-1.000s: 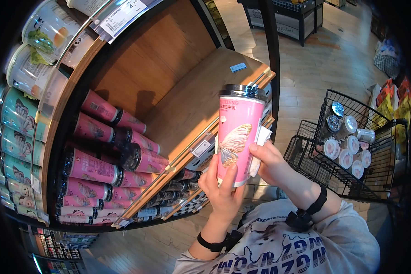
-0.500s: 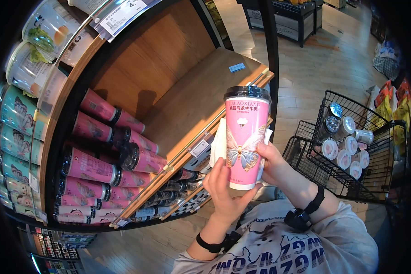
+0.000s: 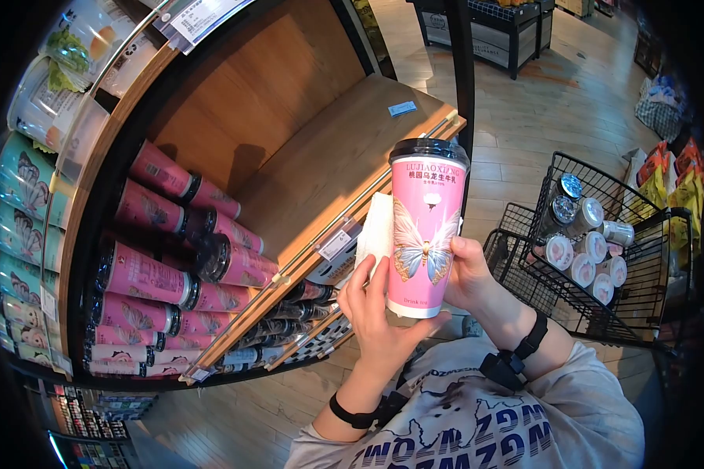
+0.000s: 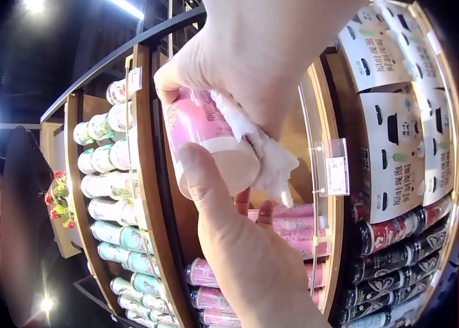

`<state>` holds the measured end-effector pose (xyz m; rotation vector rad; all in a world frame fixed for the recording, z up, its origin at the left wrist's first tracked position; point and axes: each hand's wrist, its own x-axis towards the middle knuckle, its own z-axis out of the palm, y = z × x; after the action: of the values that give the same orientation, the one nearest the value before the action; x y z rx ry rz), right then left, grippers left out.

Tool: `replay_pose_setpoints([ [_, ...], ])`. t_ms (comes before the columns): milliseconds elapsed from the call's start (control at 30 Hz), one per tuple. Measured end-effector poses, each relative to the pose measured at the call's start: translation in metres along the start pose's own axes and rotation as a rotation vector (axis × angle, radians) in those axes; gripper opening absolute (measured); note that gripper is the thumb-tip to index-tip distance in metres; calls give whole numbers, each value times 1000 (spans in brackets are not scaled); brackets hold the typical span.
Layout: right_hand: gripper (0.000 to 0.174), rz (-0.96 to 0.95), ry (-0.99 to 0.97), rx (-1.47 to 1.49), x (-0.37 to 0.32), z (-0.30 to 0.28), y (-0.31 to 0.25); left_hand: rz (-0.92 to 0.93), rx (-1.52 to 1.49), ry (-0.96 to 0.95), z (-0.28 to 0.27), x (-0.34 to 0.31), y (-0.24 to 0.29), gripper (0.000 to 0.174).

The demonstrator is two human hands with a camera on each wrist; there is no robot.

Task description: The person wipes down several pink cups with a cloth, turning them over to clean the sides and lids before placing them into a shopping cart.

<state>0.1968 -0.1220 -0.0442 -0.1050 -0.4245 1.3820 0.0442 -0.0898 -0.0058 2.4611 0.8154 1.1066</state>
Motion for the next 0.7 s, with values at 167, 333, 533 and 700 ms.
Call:
replay_pose_setpoints([
  [167,61,7,-15,-53,-3,-2,-1,20,69,7,1,-3,-2,98],
  [333,63,-2,93,-240,-6,-2,-2,52,94,72,3,-2,-4,89],
  [533,70,-34,100,-302,-7,5,0,89,66,90,7,-9,-10,85],
  [700,73,-52,88,-311,-9,12,-2,155,84,132,9,-11,-12,79],
])
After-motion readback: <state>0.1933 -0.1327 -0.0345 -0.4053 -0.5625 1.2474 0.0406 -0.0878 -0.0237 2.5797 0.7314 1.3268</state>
